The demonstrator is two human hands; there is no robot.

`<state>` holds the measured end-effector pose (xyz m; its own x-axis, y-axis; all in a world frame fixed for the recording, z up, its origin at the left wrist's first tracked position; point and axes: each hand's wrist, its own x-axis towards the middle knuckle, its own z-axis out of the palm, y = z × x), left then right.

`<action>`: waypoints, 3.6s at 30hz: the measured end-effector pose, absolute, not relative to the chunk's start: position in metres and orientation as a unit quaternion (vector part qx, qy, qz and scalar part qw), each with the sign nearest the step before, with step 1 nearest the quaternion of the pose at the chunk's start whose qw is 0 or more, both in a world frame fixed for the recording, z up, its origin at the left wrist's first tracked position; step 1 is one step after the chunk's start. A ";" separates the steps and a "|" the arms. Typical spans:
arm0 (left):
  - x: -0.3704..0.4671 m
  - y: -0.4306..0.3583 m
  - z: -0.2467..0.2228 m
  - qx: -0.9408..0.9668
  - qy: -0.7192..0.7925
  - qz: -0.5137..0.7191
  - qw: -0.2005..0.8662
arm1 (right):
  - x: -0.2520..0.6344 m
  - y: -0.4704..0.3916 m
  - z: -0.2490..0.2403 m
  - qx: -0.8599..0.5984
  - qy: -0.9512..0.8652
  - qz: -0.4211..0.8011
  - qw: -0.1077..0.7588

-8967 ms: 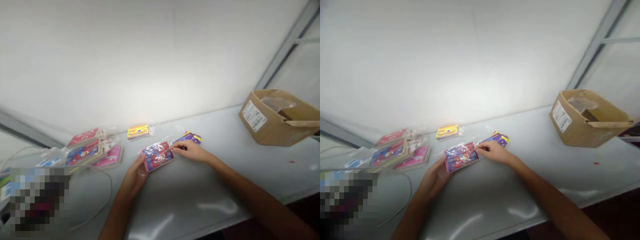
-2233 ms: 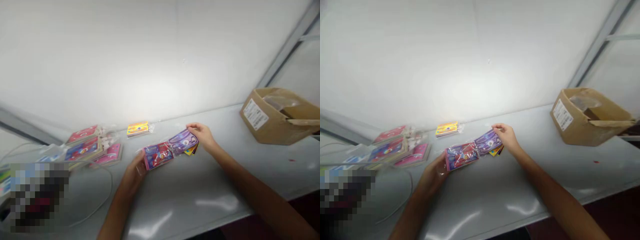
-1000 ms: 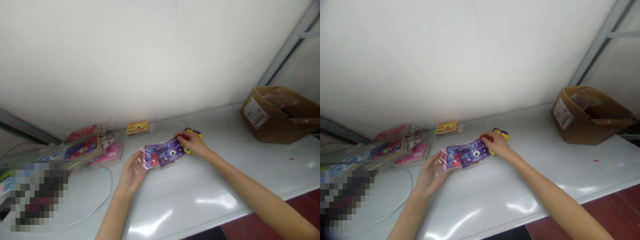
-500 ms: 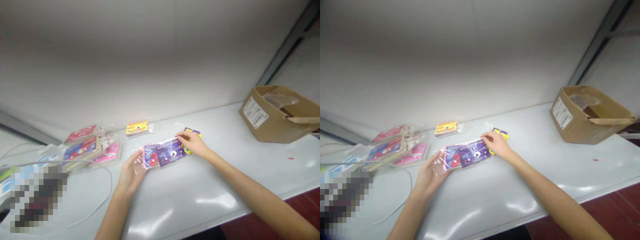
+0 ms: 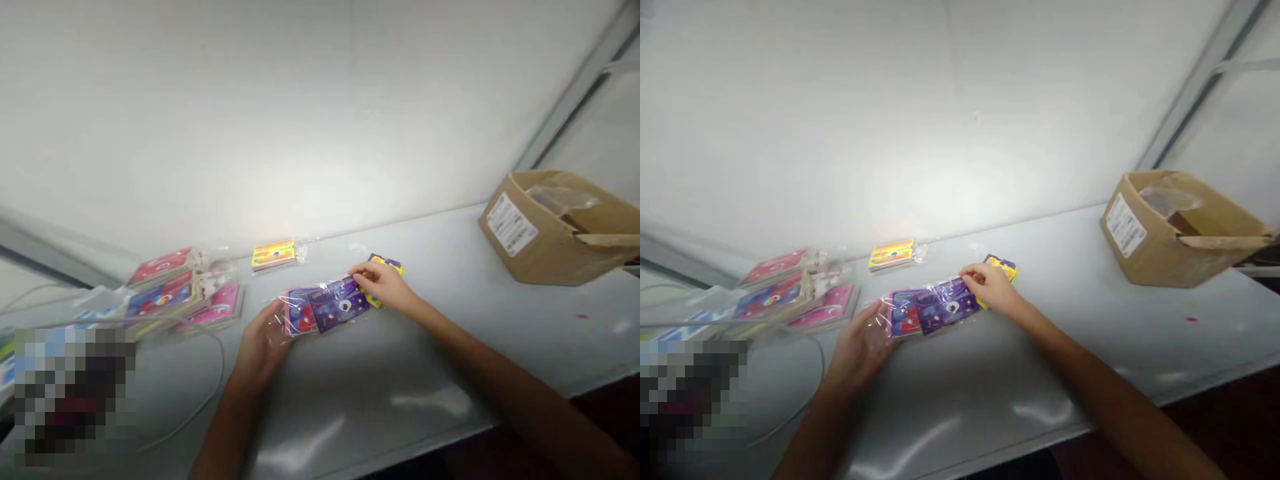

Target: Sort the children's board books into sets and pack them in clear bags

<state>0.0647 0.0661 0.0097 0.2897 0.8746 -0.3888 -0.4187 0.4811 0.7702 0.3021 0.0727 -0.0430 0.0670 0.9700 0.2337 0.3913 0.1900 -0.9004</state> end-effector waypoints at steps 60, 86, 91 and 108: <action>0.067 0.065 0.009 0.273 0.441 0.431 0.738 | 0.299 0.070 -0.042 -0.564 -0.667 0.253 0.415; 0.065 0.068 0.004 0.296 0.391 0.416 0.766 | 0.300 0.068 -0.035 -0.551 -0.635 0.301 0.450; 0.064 0.068 0.005 0.307 0.388 0.414 0.764 | 0.320 0.078 -0.039 -0.646 -0.581 0.180 0.462; 0.064 0.069 0.003 0.309 0.385 0.417 0.763 | 0.341 0.085 -0.051 -0.748 -0.567 0.153 0.308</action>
